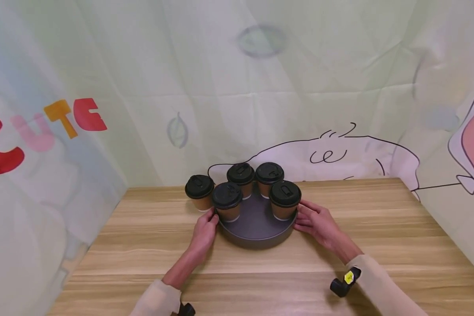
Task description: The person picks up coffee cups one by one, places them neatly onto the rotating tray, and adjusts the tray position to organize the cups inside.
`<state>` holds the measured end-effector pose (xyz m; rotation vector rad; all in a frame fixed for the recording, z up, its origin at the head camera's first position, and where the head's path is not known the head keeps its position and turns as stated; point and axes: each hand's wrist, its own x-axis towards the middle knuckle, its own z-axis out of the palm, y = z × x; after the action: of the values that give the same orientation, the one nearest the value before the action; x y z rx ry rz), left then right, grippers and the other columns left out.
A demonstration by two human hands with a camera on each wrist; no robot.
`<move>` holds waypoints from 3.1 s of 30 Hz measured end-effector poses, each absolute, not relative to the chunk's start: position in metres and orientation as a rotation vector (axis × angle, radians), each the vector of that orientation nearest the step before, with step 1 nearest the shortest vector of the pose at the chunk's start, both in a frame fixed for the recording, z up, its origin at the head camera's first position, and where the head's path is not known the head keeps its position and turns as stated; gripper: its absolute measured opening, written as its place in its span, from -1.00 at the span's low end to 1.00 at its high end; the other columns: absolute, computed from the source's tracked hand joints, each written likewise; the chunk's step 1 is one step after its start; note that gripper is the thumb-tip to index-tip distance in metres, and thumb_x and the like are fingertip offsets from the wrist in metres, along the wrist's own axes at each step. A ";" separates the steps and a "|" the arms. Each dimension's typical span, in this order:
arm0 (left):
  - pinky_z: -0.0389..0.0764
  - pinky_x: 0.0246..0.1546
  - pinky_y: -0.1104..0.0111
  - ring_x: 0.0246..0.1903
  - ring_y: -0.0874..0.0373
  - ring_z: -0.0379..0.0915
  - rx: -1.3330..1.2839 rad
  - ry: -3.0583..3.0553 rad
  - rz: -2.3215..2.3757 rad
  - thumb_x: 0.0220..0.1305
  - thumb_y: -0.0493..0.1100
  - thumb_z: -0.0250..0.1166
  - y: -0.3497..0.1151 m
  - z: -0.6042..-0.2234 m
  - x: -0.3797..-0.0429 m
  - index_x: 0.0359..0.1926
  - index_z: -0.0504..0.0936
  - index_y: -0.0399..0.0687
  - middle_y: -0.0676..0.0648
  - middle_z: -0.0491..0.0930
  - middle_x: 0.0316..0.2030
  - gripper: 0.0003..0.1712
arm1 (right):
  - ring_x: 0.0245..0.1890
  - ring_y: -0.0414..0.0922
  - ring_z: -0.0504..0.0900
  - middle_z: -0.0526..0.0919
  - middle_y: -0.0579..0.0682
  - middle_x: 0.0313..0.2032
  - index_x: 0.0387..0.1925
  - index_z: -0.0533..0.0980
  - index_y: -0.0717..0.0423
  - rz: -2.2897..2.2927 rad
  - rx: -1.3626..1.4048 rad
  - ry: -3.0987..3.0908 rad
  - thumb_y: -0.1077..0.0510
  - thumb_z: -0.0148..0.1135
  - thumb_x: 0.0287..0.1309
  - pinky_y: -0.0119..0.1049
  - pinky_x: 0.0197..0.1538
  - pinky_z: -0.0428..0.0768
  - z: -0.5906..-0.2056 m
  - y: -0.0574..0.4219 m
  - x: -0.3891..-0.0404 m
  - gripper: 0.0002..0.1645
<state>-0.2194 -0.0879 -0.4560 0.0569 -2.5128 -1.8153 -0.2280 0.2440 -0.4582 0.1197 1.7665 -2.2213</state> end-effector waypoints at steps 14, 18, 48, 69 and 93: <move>0.25 0.45 -0.09 0.44 -0.24 0.23 0.020 -2.479 -1.809 0.54 -0.29 -0.03 -0.090 -0.457 -0.219 0.42 0.45 -0.34 -0.35 0.43 0.38 -0.49 | -0.15 -0.13 0.76 0.75 0.03 -0.21 0.63 -0.05 0.30 -2.326 0.182 1.726 0.18 0.02 0.59 -0.14 0.08 0.71 -0.458 0.230 -0.214 -0.21; 0.22 0.46 -0.09 0.45 -0.24 0.20 0.014 -2.474 -1.826 0.55 -0.29 -0.03 -0.090 -0.457 -0.220 0.43 0.43 -0.35 -0.34 0.39 0.41 -0.49 | -0.17 -0.14 0.75 0.72 0.02 -0.22 0.63 -0.05 0.27 -2.330 0.213 1.725 0.18 0.02 0.58 -0.14 0.09 0.71 -0.458 0.228 -0.212 -0.21; 0.50 0.18 0.04 0.23 -0.22 0.38 0.270 -2.349 -1.786 0.40 -0.10 0.30 -0.139 -0.438 -0.227 0.41 0.33 -0.34 -0.35 0.39 0.28 -0.31 | -0.15 -0.19 0.73 0.68 -0.13 -0.11 0.64 -0.06 0.25 -2.341 0.232 1.764 0.15 -0.01 0.60 -0.17 0.09 0.71 -0.463 0.232 -0.209 -0.22; 0.06 0.54 0.00 0.56 -0.14 -0.05 -0.296 -2.404 -1.620 0.13 -0.14 0.55 -0.162 -0.451 -0.313 0.65 -0.12 -0.20 -0.27 -0.01 0.60 0.29 | -0.22 -0.20 0.73 0.67 -0.08 -0.17 0.61 -0.01 0.31 -2.377 0.236 1.776 0.20 -0.01 0.58 -0.20 0.03 0.72 -0.466 0.225 -0.212 -0.25; 0.32 0.41 0.02 0.34 -0.13 0.33 -0.135 -2.396 -1.685 0.12 -0.19 0.59 -0.171 -0.441 -0.289 0.50 0.23 -0.19 -0.28 0.41 0.34 0.01 | -0.24 -0.20 0.73 0.69 -0.07 -0.24 0.62 0.00 0.29 -2.393 0.248 1.772 0.18 0.03 0.57 -0.21 0.02 0.73 -0.466 0.226 -0.211 -0.23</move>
<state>-0.2892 -0.1708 -0.4408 -0.1354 -2.3956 -1.6849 -0.2114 0.2257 -0.4657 0.2480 1.7721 -2.3933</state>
